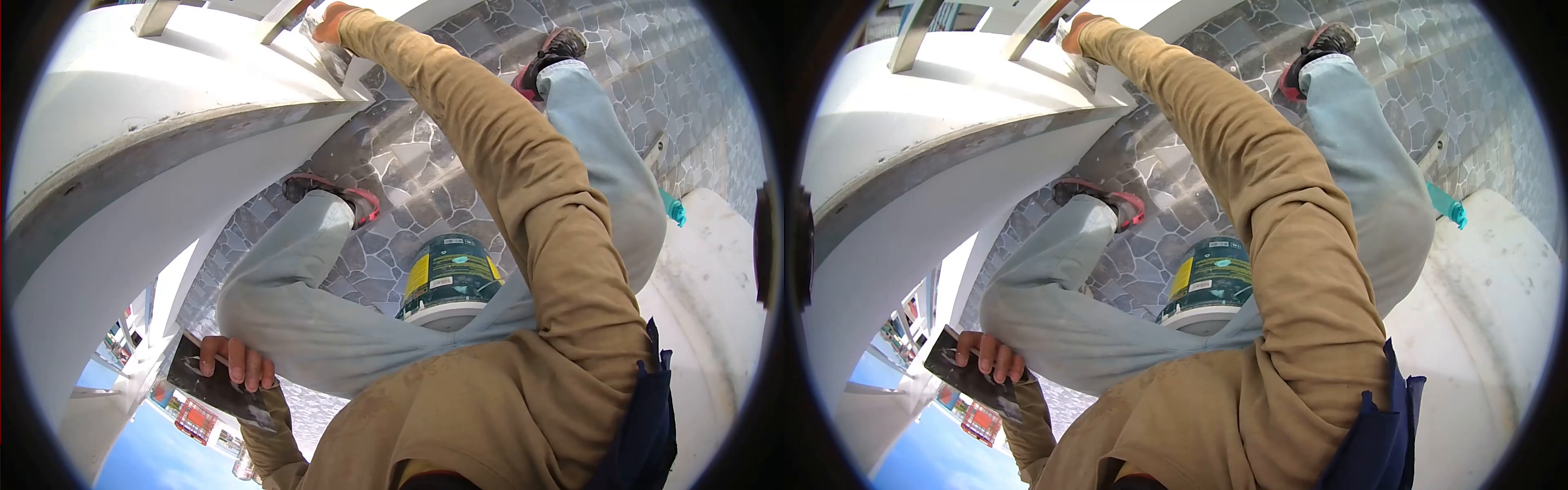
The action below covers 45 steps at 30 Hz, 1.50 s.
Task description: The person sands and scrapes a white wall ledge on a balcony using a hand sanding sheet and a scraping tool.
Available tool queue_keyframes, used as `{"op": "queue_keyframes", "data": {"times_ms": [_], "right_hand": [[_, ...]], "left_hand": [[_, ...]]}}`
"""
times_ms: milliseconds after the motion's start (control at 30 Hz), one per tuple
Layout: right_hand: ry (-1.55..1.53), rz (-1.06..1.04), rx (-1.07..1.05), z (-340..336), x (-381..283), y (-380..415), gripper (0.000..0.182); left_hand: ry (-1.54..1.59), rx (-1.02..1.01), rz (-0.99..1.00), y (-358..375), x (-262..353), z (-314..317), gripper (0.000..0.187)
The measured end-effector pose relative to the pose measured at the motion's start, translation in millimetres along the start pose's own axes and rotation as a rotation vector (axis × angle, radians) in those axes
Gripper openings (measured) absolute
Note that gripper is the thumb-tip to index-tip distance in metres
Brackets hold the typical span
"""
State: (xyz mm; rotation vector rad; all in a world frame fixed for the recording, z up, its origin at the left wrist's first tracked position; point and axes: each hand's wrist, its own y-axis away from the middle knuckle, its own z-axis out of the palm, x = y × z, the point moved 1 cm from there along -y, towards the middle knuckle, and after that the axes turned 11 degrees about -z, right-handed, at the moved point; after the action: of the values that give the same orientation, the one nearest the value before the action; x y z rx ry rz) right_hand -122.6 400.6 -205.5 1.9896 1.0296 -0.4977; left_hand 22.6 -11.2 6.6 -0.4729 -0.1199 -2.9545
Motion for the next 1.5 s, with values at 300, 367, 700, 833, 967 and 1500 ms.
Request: {"op": "queue_keyframes", "data": {"times_ms": [300, 367, 700, 833, 967, 1500], "right_hand": [[-0.111, -0.208, 0.05, -10, 29, -10, 0.049], [-0.051, -0.207, 0.028, 8, 36, -30, 0.047], [-0.013, -0.033, 0.012, 2, 7, 6, 0.041], [-0.01, -0.195, -0.053, 4, 7, 10, 0.043], [0.138, -0.291, -0.067, 0, 19, -2, 0.051], [0.098, -0.127, -0.065, 12, 9, -68, 0.044]], "left_hand": [[0.037, -0.063, -0.018, -1, 1, -4, 0.017], [0.031, -0.019, -0.002, 0, -2, 2, 0.017], [0.029, 0.052, -0.017, -1, 0, 7, 0.017], [0.026, 0.025, -0.012, -3, 0, 6, 0.016], [0.025, -0.009, -0.021, -6, 1, 2, 0.016], [0.022, 0.048, -0.012, -2, -1, 4, 0.016]]}}
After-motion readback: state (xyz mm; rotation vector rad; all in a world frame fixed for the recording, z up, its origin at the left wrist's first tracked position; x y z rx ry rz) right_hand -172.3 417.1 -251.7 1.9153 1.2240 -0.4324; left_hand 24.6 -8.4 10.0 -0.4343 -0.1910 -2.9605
